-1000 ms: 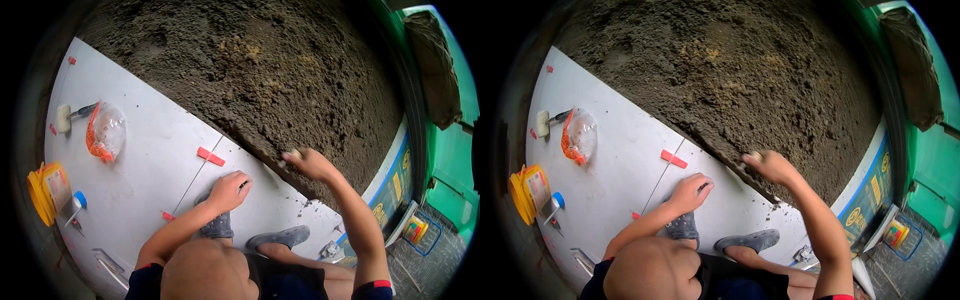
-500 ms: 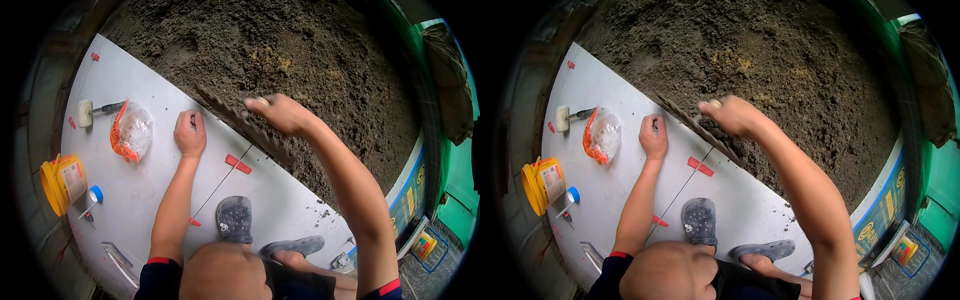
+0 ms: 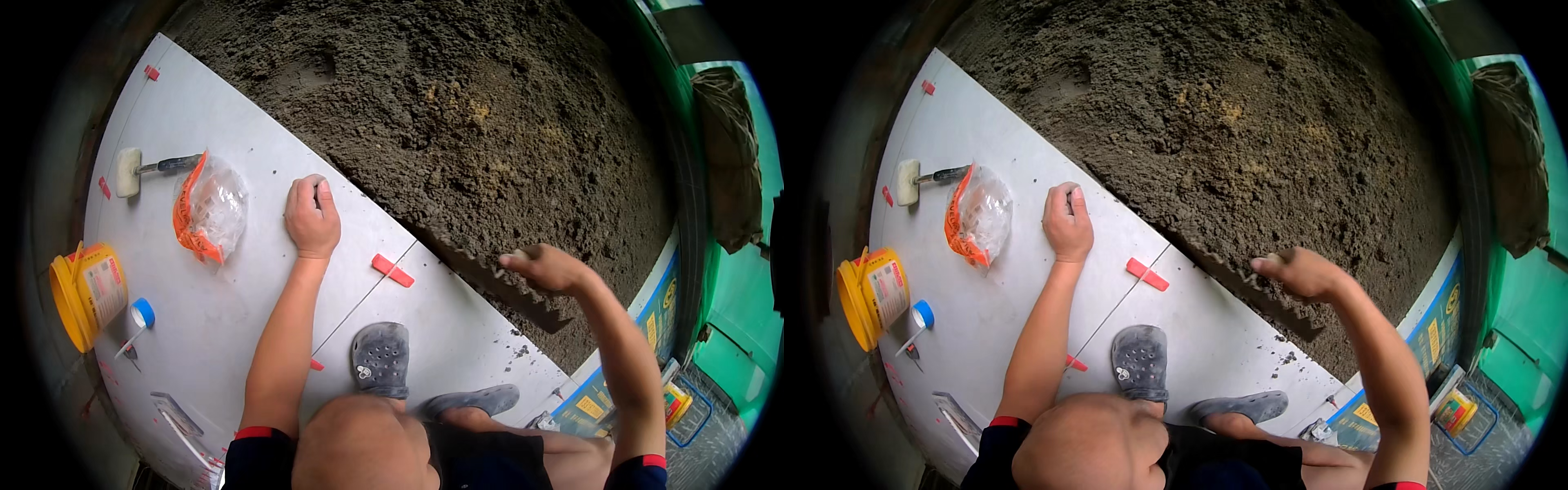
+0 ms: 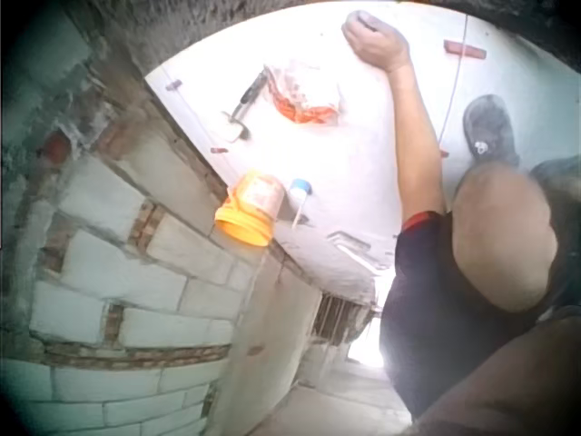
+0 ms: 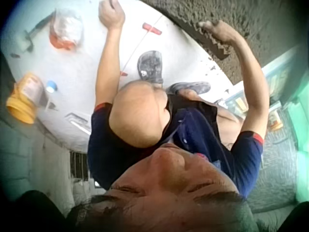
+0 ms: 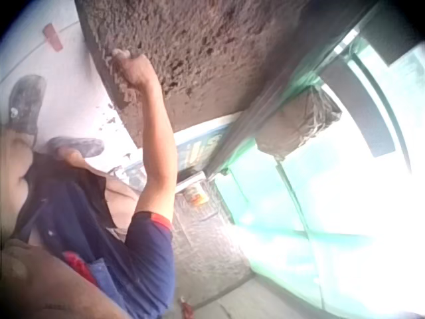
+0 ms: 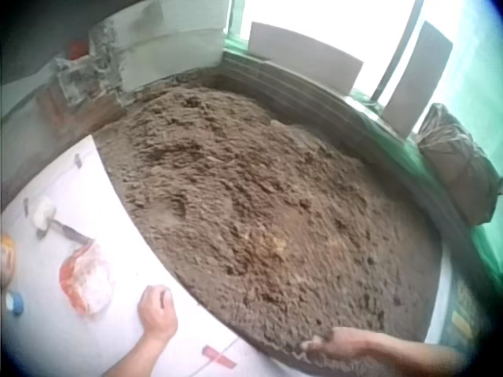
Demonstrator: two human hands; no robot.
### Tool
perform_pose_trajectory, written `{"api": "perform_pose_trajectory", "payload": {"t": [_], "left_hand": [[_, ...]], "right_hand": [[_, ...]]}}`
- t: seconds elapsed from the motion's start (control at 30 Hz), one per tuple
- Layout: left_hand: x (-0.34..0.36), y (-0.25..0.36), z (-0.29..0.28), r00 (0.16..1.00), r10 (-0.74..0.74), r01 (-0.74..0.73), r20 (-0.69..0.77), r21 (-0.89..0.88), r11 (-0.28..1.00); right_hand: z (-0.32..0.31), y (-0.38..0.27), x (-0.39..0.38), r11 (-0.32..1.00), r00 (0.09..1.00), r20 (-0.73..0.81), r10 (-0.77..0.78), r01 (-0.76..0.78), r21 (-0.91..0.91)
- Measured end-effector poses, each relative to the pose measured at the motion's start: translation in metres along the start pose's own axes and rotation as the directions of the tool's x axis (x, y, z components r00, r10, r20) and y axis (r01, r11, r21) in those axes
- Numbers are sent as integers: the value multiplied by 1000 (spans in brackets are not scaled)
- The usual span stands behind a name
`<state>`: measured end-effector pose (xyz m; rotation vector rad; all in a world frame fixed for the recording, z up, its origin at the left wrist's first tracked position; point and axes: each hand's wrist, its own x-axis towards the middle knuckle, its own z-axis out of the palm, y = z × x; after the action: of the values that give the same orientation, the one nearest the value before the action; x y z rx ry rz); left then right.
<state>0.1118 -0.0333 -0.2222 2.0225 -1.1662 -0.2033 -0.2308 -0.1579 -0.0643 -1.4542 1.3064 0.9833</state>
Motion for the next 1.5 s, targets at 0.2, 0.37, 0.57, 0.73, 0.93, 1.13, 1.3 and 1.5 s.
{"api": "perform_pose_trajectory", "payload": {"t": [0.2,0.37,0.57,0.73,0.93,1.13,1.3,1.5], "left_hand": [[2,-3,5,994,86,-82,-65,69,994],[2,4,5,1000,18,-19,18,73,997],[-5,-7,-2,999,42,-42,8,103,994],[-4,1,4,998,63,-64,16,105,992],[-2,-7,4,999,29,-34,30,168,985],[0,-8,9,994,57,-73,90,186,980],[1,-32,3,996,-7,-1,94,90,996],[-9,-5,17,1000,27,-27,-7,96,995]], "right_hand": [[-43,-79,8,971,964,-205,-168,197,134],[-33,-140,34,959,897,-345,-275,280,-36],[18,9,7,996,972,-234,-1,-20,-86],[52,169,-67,967,955,-163,247,-254,-20],[48,126,-85,978,969,-200,144,-108,178],[89,170,-56,981,959,-241,150,-115,155],[141,268,-117,965,943,-277,186,-123,230],[232,260,-119,926,948,-302,98,24,376]]}}
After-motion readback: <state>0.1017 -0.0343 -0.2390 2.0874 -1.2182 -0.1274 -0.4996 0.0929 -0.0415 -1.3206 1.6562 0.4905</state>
